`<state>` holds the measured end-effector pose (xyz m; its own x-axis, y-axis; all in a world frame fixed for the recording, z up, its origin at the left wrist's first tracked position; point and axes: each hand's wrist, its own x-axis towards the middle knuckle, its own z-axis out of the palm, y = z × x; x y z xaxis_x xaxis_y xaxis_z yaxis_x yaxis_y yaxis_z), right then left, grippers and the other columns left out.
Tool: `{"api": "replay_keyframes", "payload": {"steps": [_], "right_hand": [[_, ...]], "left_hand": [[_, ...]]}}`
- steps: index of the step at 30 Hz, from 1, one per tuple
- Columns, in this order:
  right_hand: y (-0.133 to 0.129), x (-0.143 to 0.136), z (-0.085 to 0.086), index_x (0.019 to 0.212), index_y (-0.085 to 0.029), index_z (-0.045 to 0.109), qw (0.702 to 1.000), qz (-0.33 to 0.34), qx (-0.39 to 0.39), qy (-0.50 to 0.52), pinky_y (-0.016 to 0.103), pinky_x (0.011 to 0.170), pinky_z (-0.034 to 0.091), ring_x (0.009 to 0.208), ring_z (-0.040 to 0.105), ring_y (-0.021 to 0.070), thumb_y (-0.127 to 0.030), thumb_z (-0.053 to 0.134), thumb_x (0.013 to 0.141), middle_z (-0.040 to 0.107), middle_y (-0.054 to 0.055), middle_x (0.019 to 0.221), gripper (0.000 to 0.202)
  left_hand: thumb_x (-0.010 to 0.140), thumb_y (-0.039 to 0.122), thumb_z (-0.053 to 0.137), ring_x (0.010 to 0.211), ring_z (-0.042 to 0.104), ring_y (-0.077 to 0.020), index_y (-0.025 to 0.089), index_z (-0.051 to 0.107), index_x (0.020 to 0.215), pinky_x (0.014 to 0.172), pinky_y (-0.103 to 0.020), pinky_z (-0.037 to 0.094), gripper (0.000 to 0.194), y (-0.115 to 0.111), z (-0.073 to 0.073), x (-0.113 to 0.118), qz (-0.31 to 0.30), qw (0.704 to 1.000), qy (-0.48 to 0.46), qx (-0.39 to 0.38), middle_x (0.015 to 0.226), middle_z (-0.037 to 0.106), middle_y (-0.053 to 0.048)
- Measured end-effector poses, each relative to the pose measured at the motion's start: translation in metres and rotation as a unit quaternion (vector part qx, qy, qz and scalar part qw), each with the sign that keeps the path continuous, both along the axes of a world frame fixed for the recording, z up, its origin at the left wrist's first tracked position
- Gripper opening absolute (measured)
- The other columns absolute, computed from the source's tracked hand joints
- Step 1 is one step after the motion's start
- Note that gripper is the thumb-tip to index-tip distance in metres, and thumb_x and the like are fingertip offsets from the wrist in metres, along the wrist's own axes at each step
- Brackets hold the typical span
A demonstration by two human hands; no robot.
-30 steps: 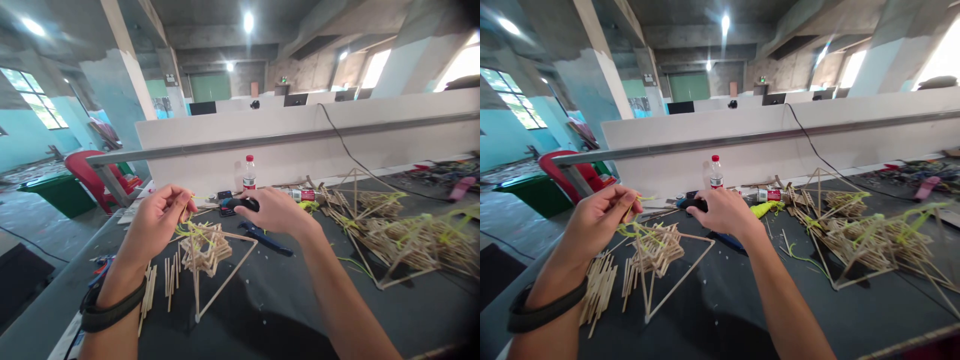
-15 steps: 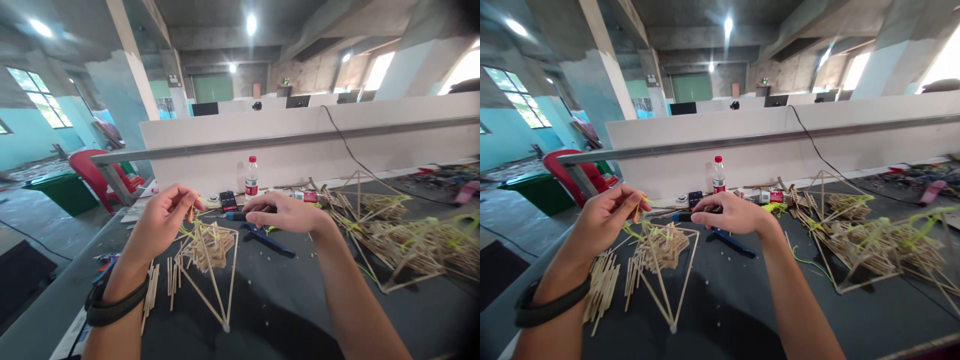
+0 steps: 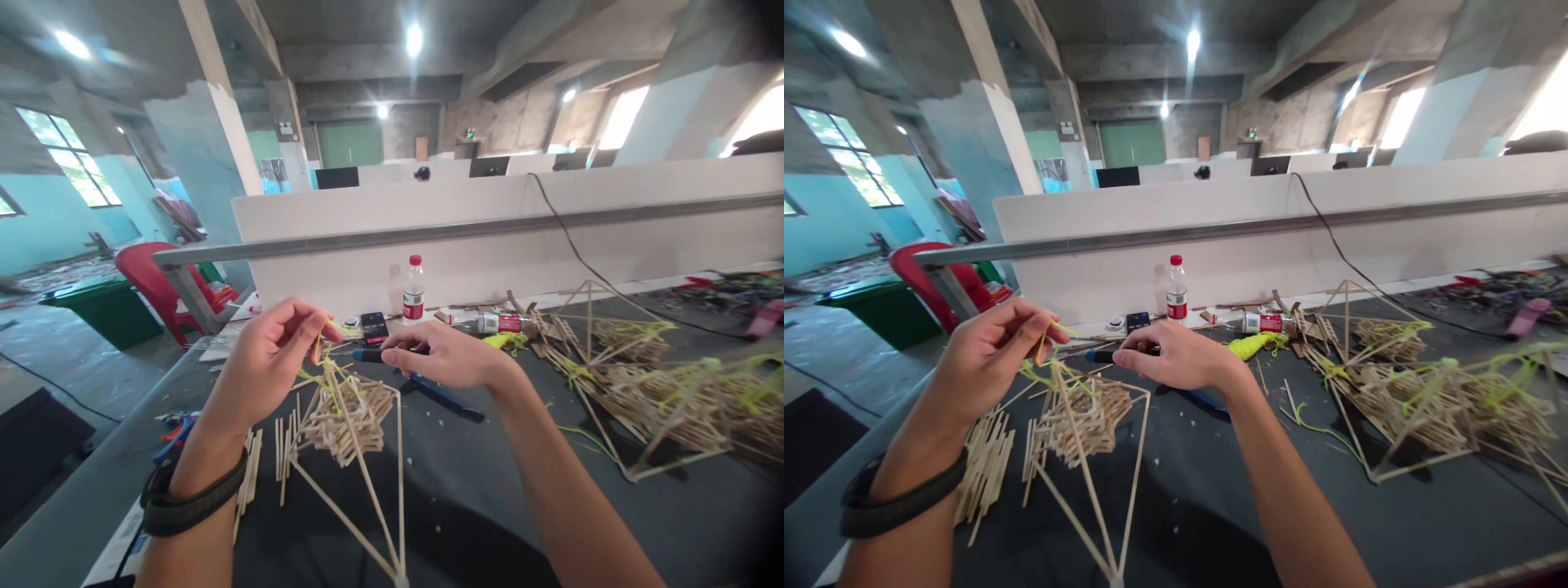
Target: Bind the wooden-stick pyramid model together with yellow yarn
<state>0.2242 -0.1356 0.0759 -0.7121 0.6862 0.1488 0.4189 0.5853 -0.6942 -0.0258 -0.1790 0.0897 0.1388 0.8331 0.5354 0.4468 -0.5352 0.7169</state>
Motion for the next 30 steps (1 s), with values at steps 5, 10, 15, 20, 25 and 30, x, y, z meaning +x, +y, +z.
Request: {"api": "replay_keyframes", "payload": {"steps": [5,10,15,20,25,30], "right_hand": [[0.003,0.01,0.002,0.109,-0.02,0.07,1.0,-0.004,-0.003,0.0,0.028,0.064,0.044,0.073,0.061,0.017,-0.056,0.053,0.093,0.07,0.004,0.082,0.042],[0.004,0.025,0.003,0.116,-0.019,0.067,0.999,-0.006,-0.034,0.029,0.028,0.06,0.043,0.068,0.06,0.0161,-0.056,0.055,0.092,0.069,0.004,0.079,0.045],[-0.001,0.012,0.004,0.109,-0.019,0.068,0.999,0.008,-0.029,0.027,0.026,0.061,0.043,0.068,0.058,0.0145,-0.052,0.057,0.093,0.067,0.002,0.077,0.038],[-0.003,0.003,0.005,0.106,-0.019,0.068,0.999,0.011,-0.032,0.021,0.025,0.059,0.041,0.065,0.056,0.0132,-0.054,0.053,0.094,0.065,0.001,0.075,0.039],[-0.003,0.003,0.005,0.108,-0.02,0.068,0.999,0.027,-0.031,0.008,0.026,0.059,0.041,0.065,0.056,0.0139,-0.055,0.052,0.095,0.066,0.002,0.078,0.041],[-0.002,0.0,0.004,0.109,-0.019,0.068,0.999,0.028,-0.025,0.009,0.027,0.06,0.042,0.067,0.057,0.0152,-0.056,0.051,0.094,0.067,0.003,0.079,0.043]], "left_hand": [[0.095,0.036,0.058,0.059,0.052,-0.0117,0.021,0.065,0.089,0.055,-0.025,0.043,0.018,0.0,0.001,-0.004,0.009,1.0,-0.004,0.005,0.083,0.073,-0.004],[0.095,0.037,0.057,0.058,0.051,-0.0119,0.02,0.065,0.09,0.055,-0.025,0.043,0.02,0.001,0.001,-0.007,0.015,1.0,0.008,0.002,0.084,0.073,-0.005],[0.096,0.038,0.055,0.058,0.052,-0.0123,0.019,0.065,0.09,0.053,-0.025,0.043,0.022,0.0,0.001,-0.004,0.015,1.0,0.019,0.0,0.084,0.073,-0.006],[0.095,0.038,0.056,0.057,0.052,-0.012,0.02,0.066,0.09,0.051,-0.024,0.042,0.021,0.002,0.0,-0.005,0.019,1.0,0.022,-0.004,0.084,0.072,-0.006],[0.095,0.038,0.056,0.056,0.053,-0.0123,0.02,0.066,0.09,0.049,-0.024,0.041,0.021,0.002,-0.001,-0.007,0.022,0.999,0.023,-0.007,0.082,0.072,-0.006],[0.096,0.038,0.054,0.056,0.052,-0.0121,0.02,0.066,0.09,0.047,-0.024,0.04,0.022,0.003,-0.001,-0.008,0.023,0.999,0.038,-0.009,0.08,0.071,-0.006]]}}
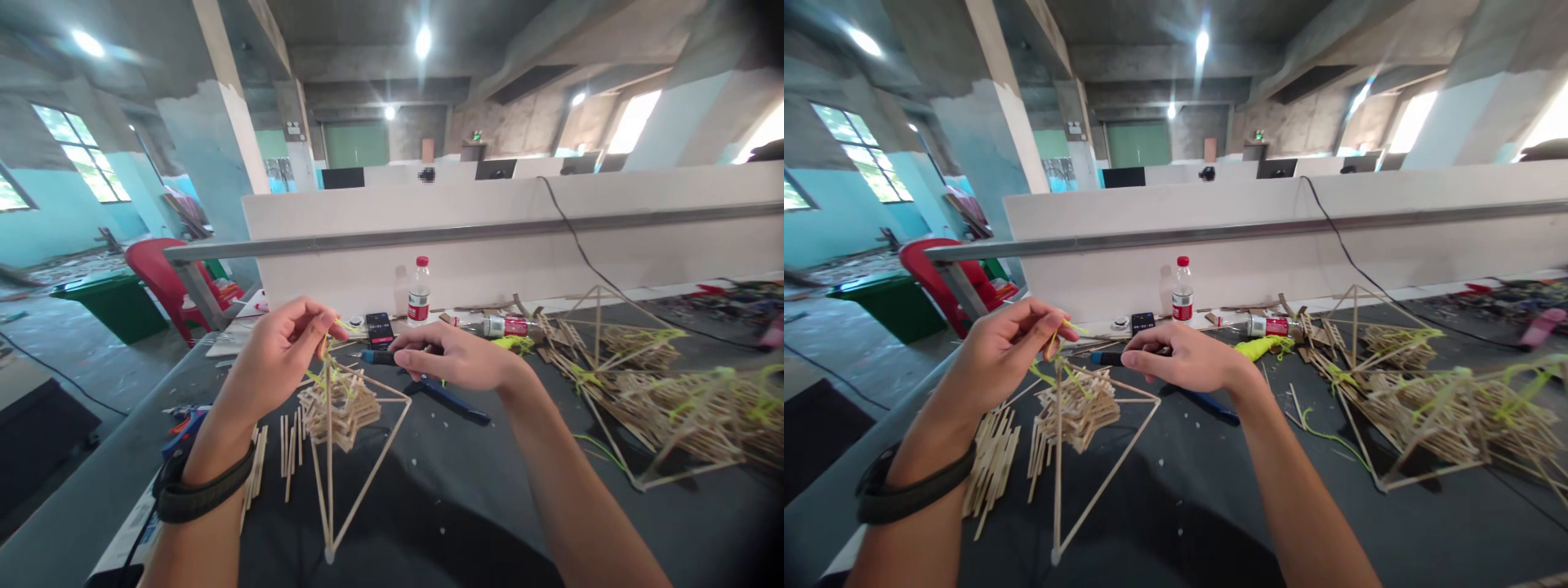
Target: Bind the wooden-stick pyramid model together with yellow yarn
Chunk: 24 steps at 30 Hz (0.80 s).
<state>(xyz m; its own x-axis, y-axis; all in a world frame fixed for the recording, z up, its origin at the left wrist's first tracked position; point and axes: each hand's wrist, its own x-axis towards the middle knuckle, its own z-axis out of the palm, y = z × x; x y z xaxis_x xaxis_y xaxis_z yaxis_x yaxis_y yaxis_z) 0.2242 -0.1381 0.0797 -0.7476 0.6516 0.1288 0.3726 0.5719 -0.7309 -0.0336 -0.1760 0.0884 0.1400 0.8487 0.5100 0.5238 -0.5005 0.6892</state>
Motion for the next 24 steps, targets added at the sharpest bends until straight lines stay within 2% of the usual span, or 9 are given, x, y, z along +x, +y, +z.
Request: {"api": "replay_keyframes", "payload": {"steps": [6,9,13,16,24], "right_hand": [[-0.001,-0.001,0.001,0.103,-0.019,0.067,1.0,-0.009,0.0,-0.004,0.026,0.058,0.04,0.064,0.055,0.0141,-0.056,0.05,0.095,0.065,0.002,0.077,0.042],[-0.001,-0.004,0.001,0.1,-0.019,0.067,1.0,-0.012,0.014,-0.003,0.027,0.058,0.04,0.064,0.055,0.0143,-0.056,0.049,0.095,0.065,0.002,0.077,0.041],[-0.004,-0.009,0.0,0.107,-0.02,0.067,0.999,-0.019,0.042,-0.003,0.029,0.058,0.039,0.067,0.057,0.016,-0.056,0.047,0.096,0.068,0.003,0.079,0.043],[-0.007,-0.012,-0.001,0.108,-0.02,0.068,0.997,-0.044,0.069,-0.007,0.03,0.06,0.038,0.068,0.058,0.017,-0.056,0.047,0.096,0.069,0.003,0.078,0.043],[-0.023,-0.023,-0.001,0.107,-0.023,0.069,0.978,-0.141,0.145,-0.04,0.032,0.062,0.036,0.073,0.06,0.0209,-0.055,0.046,0.096,0.07,0.007,0.082,0.041]], "left_hand": [[0.096,0.041,0.053,0.056,0.052,-0.0121,0.021,0.065,0.091,0.048,-0.025,0.041,0.024,0.001,0.0,0.0,0.007,1.0,0.018,-0.003,0.083,0.071,-0.006],[0.096,0.041,0.053,0.056,0.052,-0.0126,0.021,0.066,0.09,0.049,-0.025,0.041,0.025,0.001,0.001,-0.001,0.007,1.0,0.027,-0.003,0.078,0.069,-0.005],[0.096,0.042,0.052,0.055,0.051,-0.0134,0.022,0.066,0.088,0.049,-0.025,0.038,0.026,0.001,0.001,-0.001,0.02,0.999,0.041,0.0,0.065,0.059,-0.001],[0.096,0.043,0.052,0.054,0.05,-0.0138,0.021,0.067,0.087,0.049,-0.026,0.037,0.028,0.002,0.0,-0.002,0.035,0.998,0.052,0.005,0.061,0.054,0.0],[0.097,0.042,0.051,0.059,0.053,-0.0134,0.021,0.065,0.087,0.056,-0.026,0.04,0.027,0.008,-0.003,-0.005,0.063,0.996,0.066,0.018,0.071,0.064,-0.001]]}}
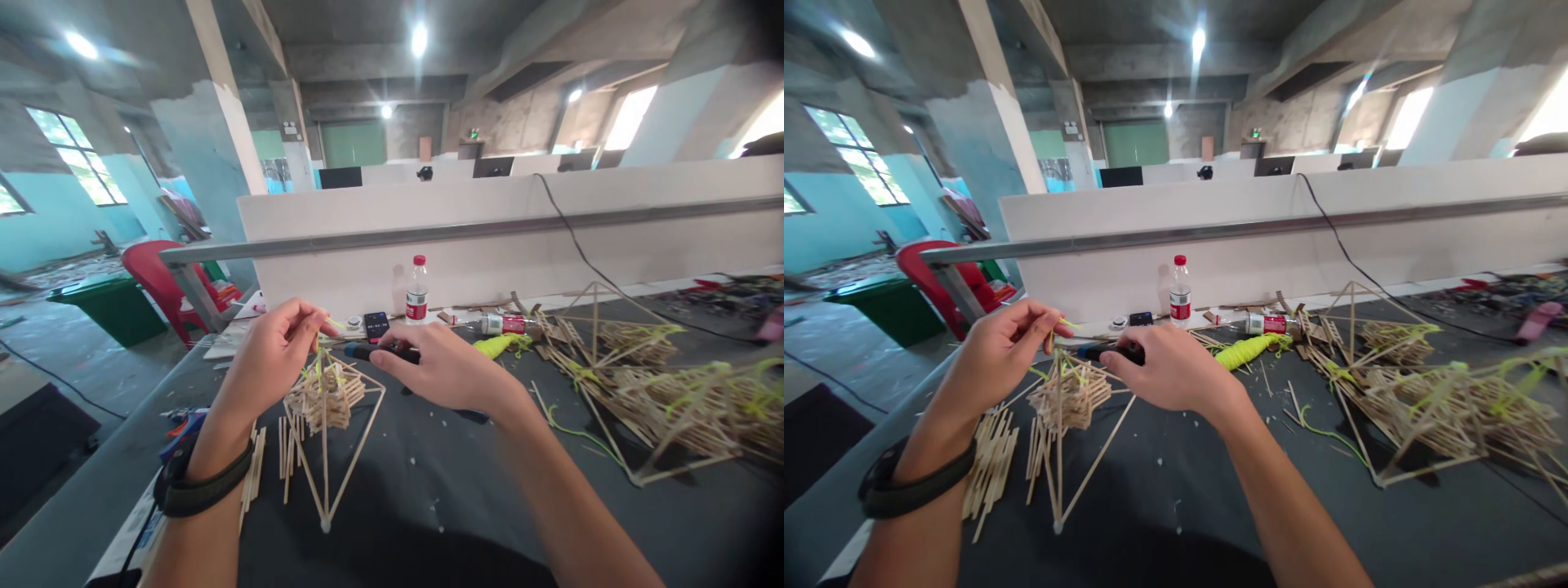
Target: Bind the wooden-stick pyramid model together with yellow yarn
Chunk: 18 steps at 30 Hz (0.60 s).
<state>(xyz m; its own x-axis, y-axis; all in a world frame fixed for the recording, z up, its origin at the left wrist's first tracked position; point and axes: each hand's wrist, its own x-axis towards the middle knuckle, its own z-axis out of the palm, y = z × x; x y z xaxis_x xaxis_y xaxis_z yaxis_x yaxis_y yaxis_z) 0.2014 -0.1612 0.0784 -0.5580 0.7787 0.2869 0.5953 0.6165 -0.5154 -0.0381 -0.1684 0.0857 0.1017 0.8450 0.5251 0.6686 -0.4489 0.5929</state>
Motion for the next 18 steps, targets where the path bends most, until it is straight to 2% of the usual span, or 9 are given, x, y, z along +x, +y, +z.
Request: {"api": "replay_keyframes", "payload": {"steps": [4,10,18], "right_hand": [[-0.006,-0.004,-0.003,0.105,-0.025,0.069,0.998,-0.047,0.031,-0.012,0.033,0.06,0.035,0.075,0.059,0.0227,-0.058,0.045,0.095,0.069,0.007,0.079,0.042],[-0.006,-0.004,-0.002,0.102,-0.024,0.069,0.996,-0.076,0.037,-0.024,0.032,0.057,0.033,0.07,0.059,0.0217,-0.059,0.046,0.094,0.068,0.007,0.076,0.042],[-0.008,-0.006,-0.002,0.104,-0.024,0.07,0.992,-0.106,0.068,-0.02,0.032,0.059,0.035,0.072,0.062,0.0209,-0.054,0.047,0.094,0.071,0.006,0.078,0.04]], "left_hand": [[0.096,0.042,0.051,0.065,0.056,-0.0143,0.02,0.065,0.087,0.059,-0.026,0.042,0.027,0.003,-0.002,0.0,0.0,1.0,-0.003,0.007,0.075,0.067,-0.003],[0.096,0.041,0.053,0.073,0.062,-0.0161,0.02,0.064,0.089,0.065,-0.027,0.045,0.025,0.005,-0.004,0.002,0.0,1.0,-0.025,0.006,0.083,0.072,-0.005],[0.096,0.034,0.052,0.07,0.059,-0.0146,0.02,0.059,0.082,0.063,-0.025,0.044,0.021,0.011,-0.008,0.004,0.0,0.998,-0.045,0.037,0.074,0.062,-0.001]]}}
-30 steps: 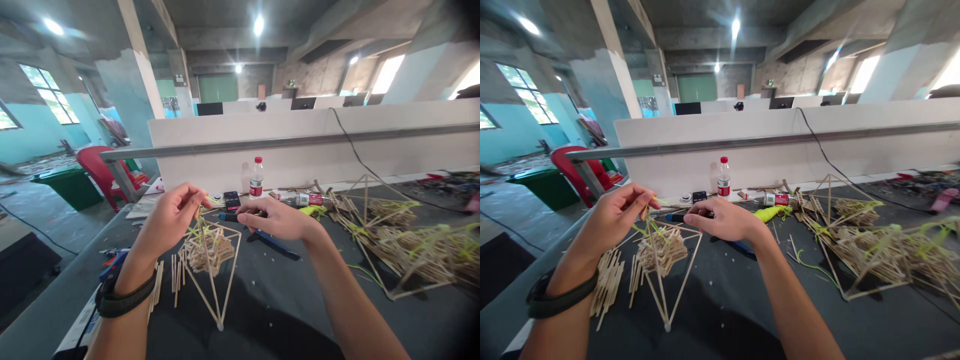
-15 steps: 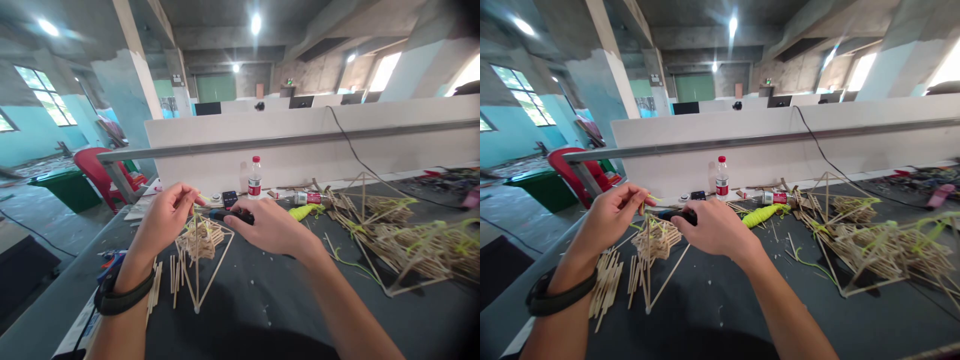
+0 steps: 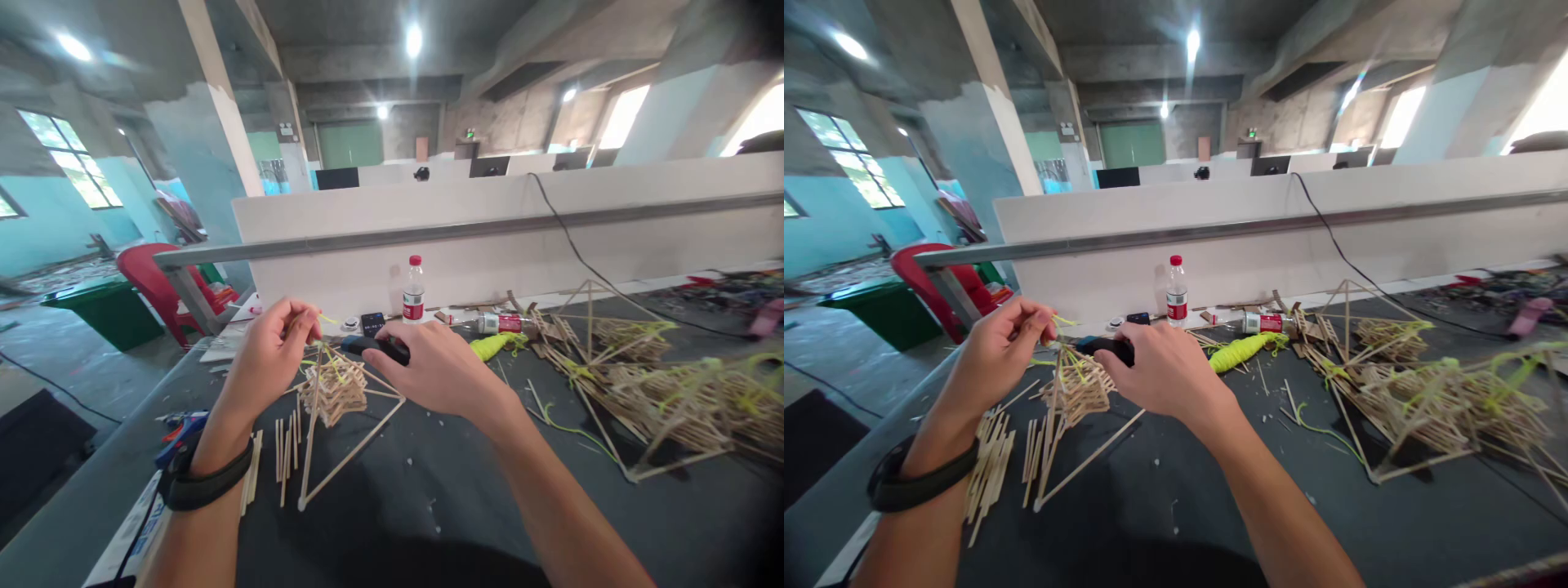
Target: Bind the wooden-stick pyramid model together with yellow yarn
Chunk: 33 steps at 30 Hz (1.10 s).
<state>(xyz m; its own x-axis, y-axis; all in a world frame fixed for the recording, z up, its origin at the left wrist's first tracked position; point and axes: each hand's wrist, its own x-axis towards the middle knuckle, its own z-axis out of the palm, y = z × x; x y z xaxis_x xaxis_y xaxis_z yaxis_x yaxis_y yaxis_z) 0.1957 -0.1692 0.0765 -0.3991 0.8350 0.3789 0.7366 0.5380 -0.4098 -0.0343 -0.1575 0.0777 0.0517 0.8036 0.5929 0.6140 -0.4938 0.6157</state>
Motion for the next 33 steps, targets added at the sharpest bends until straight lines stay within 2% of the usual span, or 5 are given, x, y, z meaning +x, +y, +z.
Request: {"api": "replay_keyframes", "payload": {"steps": [5,13,21,27,33], "right_hand": [[0.001,-0.004,-0.002,0.104,-0.027,0.069,0.999,-0.032,0.039,0.005,0.031,0.057,0.033,0.07,0.061,0.0201,-0.053,0.051,0.093,0.073,0.004,0.08,0.034],[0.005,-0.015,-0.011,0.104,-0.027,0.071,0.996,-0.065,0.055,0.025,0.031,0.056,0.033,0.072,0.064,0.0225,-0.054,0.055,0.09,0.075,0.005,0.081,0.034],[0.018,-0.014,-0.017,0.101,-0.029,0.074,0.996,-0.064,-0.001,0.062,0.033,0.058,0.038,0.079,0.067,0.0247,-0.054,0.055,0.088,0.076,0.006,0.087,0.034],[0.027,-0.013,-0.022,0.1,-0.029,0.076,0.995,-0.072,-0.008,0.074,0.034,0.058,0.038,0.081,0.066,0.0262,-0.057,0.055,0.087,0.076,0.007,0.089,0.037],[0.034,-0.015,-0.029,0.099,-0.027,0.076,0.995,-0.063,-0.013,0.076,0.033,0.057,0.038,0.078,0.065,0.0245,-0.058,0.053,0.088,0.076,0.007,0.084,0.04]], "left_hand": [[0.096,0.034,0.053,0.069,0.057,-0.0142,0.02,0.059,0.081,0.064,-0.026,0.043,0.021,0.002,-0.003,0.0,0.008,1.0,-0.003,0.004,0.072,0.06,0.0],[0.096,0.031,0.05,0.068,0.055,-0.0138,0.02,0.053,0.075,0.063,-0.026,0.04,0.024,0.004,-0.003,-0.001,0.035,0.998,0.041,0.018,0.072,0.059,0.001],[0.096,0.031,0.048,0.056,0.048,-0.0122,0.021,0.052,0.075,0.059,-0.026,0.037,0.024,0.008,-0.009,0.003,0.061,0.993,0.096,0.025,0.067,0.058,0.003],[0.097,0.032,0.045,0.06,0.054,-0.0139,0.021,0.051,0.075,0.063,-0.027,0.04,0.026,0.012,-0.012,0.006,0.067,0.991,0.113,0.035,0.069,0.061,0.002],[0.097,0.028,0.048,0.056,0.053,-0.0121,0.021,0.051,0.075,0.061,-0.025,0.04,0.023,0.012,-0.012,0.009,0.083,0.985,0.141,0.057,0.066,0.059,0.004]]}}
